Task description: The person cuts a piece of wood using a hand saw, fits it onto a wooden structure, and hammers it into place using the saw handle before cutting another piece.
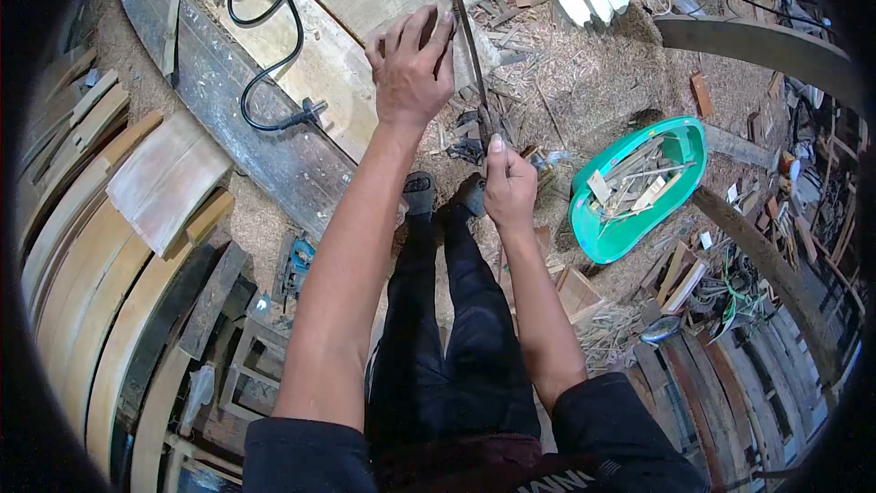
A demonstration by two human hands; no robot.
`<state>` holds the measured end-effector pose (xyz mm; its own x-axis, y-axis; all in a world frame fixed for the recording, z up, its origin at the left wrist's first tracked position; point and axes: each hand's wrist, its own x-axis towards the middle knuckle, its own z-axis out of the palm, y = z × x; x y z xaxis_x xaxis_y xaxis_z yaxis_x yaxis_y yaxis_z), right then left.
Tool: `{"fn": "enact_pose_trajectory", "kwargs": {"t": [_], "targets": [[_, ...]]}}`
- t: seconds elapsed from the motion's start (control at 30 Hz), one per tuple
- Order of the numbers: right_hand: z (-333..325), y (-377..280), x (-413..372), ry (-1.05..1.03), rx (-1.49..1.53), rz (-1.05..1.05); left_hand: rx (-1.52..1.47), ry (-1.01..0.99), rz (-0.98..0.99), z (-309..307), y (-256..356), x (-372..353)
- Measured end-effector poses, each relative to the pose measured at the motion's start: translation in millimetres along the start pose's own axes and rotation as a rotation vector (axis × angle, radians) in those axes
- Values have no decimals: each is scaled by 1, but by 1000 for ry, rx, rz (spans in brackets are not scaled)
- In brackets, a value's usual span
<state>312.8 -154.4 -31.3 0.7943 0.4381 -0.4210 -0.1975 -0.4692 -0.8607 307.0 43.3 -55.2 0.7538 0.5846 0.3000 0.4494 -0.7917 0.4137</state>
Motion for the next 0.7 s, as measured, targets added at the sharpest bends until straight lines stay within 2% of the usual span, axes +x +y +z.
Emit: {"fn": "enact_pose_trajectory", "kwargs": {"t": [0.5, 0.6, 0.63, 0.7], "targets": [[15, -19, 23, 51, 62, -37, -22, 31, 10, 5, -2, 23], [17, -19, 25, 45, 92, -43, 41, -9, -97, 6, -2, 33], [17, -19, 25, 42, 98, -55, 59, -89, -154, 7, -1, 36], [16, -19, 23, 70, 109, -61, 36, -17, -228, 11, 2, 41]]}}
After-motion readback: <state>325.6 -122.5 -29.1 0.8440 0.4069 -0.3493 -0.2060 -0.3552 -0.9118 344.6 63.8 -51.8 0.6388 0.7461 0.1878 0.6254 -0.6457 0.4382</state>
